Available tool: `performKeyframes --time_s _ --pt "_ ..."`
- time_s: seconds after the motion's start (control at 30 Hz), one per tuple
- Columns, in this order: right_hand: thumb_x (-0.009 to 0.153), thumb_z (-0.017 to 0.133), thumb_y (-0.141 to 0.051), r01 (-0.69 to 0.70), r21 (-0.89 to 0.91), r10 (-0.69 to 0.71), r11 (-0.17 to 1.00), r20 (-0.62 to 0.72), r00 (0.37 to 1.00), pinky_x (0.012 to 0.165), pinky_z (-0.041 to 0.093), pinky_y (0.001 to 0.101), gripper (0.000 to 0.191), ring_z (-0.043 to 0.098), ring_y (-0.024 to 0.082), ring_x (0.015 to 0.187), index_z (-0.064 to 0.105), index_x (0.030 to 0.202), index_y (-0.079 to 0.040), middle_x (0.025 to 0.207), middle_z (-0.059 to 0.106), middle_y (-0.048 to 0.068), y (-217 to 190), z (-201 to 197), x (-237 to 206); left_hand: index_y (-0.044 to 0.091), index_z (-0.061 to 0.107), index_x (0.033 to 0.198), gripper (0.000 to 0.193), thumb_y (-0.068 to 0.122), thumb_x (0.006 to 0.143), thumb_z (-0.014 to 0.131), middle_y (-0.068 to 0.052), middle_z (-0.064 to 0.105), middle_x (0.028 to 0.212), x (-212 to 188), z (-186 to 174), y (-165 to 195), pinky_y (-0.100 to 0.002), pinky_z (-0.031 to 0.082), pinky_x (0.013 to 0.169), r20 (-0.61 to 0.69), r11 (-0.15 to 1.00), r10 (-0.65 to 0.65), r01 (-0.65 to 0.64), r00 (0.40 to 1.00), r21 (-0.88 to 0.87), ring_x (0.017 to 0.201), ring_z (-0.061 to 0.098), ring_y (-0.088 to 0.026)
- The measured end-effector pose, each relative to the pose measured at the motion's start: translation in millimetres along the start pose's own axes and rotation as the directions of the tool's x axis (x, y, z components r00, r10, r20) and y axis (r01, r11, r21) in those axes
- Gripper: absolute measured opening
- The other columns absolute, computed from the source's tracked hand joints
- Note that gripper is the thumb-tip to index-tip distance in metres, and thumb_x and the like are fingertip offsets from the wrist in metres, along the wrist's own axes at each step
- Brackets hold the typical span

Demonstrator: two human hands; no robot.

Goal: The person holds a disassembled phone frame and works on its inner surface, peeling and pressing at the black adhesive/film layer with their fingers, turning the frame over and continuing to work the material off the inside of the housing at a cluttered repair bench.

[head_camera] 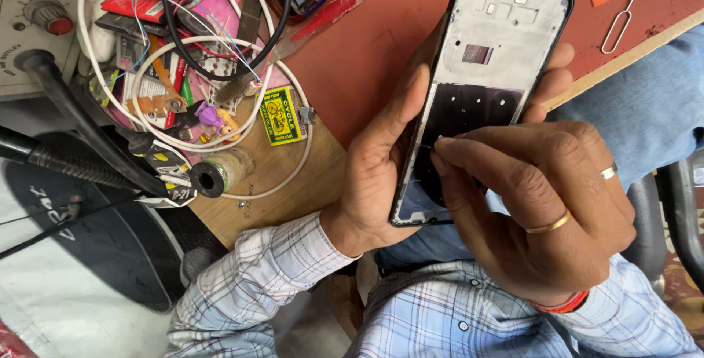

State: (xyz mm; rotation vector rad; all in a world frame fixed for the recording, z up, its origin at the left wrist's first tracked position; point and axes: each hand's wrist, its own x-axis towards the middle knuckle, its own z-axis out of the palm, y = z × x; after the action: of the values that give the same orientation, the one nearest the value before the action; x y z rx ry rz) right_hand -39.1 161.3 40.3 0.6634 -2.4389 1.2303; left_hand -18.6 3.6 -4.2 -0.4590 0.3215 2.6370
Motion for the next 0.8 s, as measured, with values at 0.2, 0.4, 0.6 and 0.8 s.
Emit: performKeyframes --time_s 0.2,0.4,0.6,0.8 --pt "0.077 0.094 0.003 0.000 -0.022 -0.001 1.000 -0.020 1.000 0.066 0.047 0.0312 0.032 0.065 0.023 0.081 0.076 0.104 -0.001 0.094 0.070 0.011 -3.1 3.4 -0.9 0.000 0.047 0.145 0.042 0.037 0.125 0.045 -0.011 0.060 0.132 2.8 14.0 2.8 -0.033 0.047 0.110 -0.062 0.999 -0.009 0.011 0.998 0.037 0.120 0.059 -0.019" --pt "0.076 0.093 0.003 0.068 -0.039 -0.070 0.997 -0.053 0.996 0.066 0.051 0.0334 0.031 0.066 0.026 0.082 0.076 0.102 0.002 0.091 0.069 0.013 -2.3 15.6 0.5 0.003 0.025 0.168 0.071 0.045 0.111 0.030 -0.023 0.039 0.161 7.6 42.2 13.5 -0.037 0.031 0.123 -0.036 0.995 -0.072 0.074 0.997 0.073 0.146 0.041 -0.028" --pt "0.071 0.091 0.005 0.088 -0.035 -0.089 0.996 -0.023 0.996 0.065 0.052 0.0366 0.031 0.066 0.028 0.077 0.075 0.098 0.004 0.088 0.069 0.015 -7.0 20.8 -0.2 0.000 0.023 0.168 0.076 0.048 0.110 0.028 -0.025 0.032 0.162 11.8 51.8 19.5 -0.036 0.029 0.124 -0.006 0.988 -0.063 0.063 0.998 0.140 0.149 0.039 -0.030" --pt "0.061 0.084 0.005 0.177 0.030 -0.177 0.984 -0.015 0.984 0.064 0.055 0.0380 0.035 0.066 0.029 0.073 0.074 0.095 0.007 0.082 0.068 0.016 -6.3 20.5 -3.8 -0.002 0.022 0.168 0.077 0.048 0.110 0.026 -0.024 0.029 0.165 8.6 50.1 21.2 -0.034 0.030 0.123 -0.007 0.983 -0.079 0.079 0.997 0.169 0.149 0.035 -0.029"
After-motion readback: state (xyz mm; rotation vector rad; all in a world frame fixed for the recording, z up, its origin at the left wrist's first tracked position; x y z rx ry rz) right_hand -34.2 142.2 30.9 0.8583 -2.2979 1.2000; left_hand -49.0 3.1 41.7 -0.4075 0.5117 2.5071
